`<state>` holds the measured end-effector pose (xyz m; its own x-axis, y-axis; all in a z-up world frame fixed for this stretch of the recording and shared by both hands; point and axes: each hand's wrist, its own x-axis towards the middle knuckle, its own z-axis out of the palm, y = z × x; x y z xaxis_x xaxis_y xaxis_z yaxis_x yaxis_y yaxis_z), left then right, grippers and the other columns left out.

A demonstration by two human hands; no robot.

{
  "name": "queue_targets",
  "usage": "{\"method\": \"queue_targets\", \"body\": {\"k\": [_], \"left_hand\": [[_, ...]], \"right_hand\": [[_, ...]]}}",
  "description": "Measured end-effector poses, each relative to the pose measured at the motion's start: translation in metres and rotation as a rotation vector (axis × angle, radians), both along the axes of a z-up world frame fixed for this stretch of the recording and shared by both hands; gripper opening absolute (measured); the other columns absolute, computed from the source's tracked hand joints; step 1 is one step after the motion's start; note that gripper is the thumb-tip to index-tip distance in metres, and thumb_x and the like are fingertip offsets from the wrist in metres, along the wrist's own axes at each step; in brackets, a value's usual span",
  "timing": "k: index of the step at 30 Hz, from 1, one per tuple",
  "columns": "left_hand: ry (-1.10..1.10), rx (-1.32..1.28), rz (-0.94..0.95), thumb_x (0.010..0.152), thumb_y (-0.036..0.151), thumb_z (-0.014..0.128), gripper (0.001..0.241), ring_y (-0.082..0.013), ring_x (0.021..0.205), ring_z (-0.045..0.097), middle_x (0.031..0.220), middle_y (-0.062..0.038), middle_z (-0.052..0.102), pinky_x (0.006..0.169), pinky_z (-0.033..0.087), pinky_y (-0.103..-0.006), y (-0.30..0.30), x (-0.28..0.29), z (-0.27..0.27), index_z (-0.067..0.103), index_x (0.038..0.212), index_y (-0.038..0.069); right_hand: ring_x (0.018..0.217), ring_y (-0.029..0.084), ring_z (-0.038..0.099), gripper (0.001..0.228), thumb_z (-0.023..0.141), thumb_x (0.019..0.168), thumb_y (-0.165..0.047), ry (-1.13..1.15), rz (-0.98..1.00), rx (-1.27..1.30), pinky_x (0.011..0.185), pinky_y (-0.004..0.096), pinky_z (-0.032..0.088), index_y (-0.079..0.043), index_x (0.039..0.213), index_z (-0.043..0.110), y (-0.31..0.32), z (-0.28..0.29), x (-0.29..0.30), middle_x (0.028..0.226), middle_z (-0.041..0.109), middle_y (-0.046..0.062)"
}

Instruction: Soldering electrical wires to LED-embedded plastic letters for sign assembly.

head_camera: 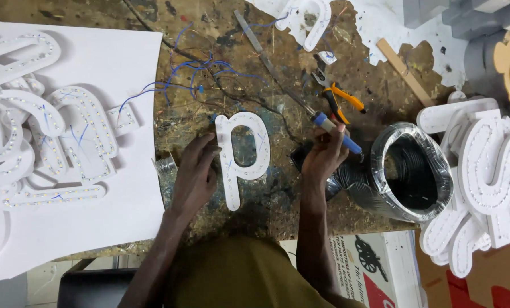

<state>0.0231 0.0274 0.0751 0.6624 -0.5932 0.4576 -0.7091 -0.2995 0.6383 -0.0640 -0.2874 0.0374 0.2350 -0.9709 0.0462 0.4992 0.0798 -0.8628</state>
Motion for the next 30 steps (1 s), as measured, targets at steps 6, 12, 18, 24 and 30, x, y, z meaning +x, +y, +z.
{"method": "queue_targets", "body": {"k": [6,12,18,24,30], "left_hand": [[-0.135,0.390,-0.321,0.098,-0.015,0.068,0.044,-0.0539,0.150,0.052,0.152,-0.022,0.066,0.118,0.050,-0.0705,-0.012,0.045,0.030,0.069,0.140,-0.001],[-0.260,0.459,-0.388,0.086,0.008,0.086,0.026,-0.0375,0.152,0.051,0.134,0.001,0.066,0.116,0.047,-0.0672,-0.022,0.069,-0.066,0.073,0.108,0.016],[-0.240,0.442,-0.300,0.098,0.044,0.076,0.041,-0.0412,0.143,0.055,0.126,-0.013,0.065,0.110,0.049,-0.0643,-0.011,0.022,-0.051,0.074,0.118,0.008],[0.019,0.338,-0.158,0.103,0.079,0.063,0.074,-0.0371,0.145,0.051,0.141,-0.006,0.055,0.113,0.047,-0.0638,-0.023,0.013,-0.026,0.066,0.144,0.018],[0.027,0.117,-0.183,0.120,0.003,0.056,0.020,-0.0476,0.132,0.067,0.132,-0.019,0.068,0.095,0.068,-0.0627,-0.141,0.089,0.018,0.072,0.131,0.001]], "right_hand": [[0.076,0.025,0.080,0.030,0.069,0.116,-0.028,-0.088,0.151,0.174,0.081,0.043,0.073,0.001,0.123,0.076,0.016,-0.018,-0.026,0.076,0.075,0.014],[0.084,0.023,0.082,0.036,0.064,0.119,-0.031,-0.055,0.185,0.175,0.084,0.043,0.076,0.001,0.130,0.076,0.019,-0.010,-0.041,0.081,0.078,0.014],[0.079,0.025,0.080,0.038,0.067,0.116,-0.036,-0.077,0.166,0.237,0.082,0.044,0.077,-0.001,0.129,0.077,0.008,-0.025,-0.043,0.077,0.075,0.015],[0.084,0.027,0.080,0.042,0.069,0.115,-0.041,-0.154,0.168,0.267,0.087,0.047,0.077,-0.002,0.131,0.076,0.004,-0.020,-0.034,0.081,0.076,0.016],[0.084,0.025,0.077,0.041,0.066,0.116,-0.039,-0.217,0.155,0.266,0.087,0.045,0.076,-0.002,0.131,0.073,-0.005,-0.024,-0.027,0.082,0.074,0.014]]}}
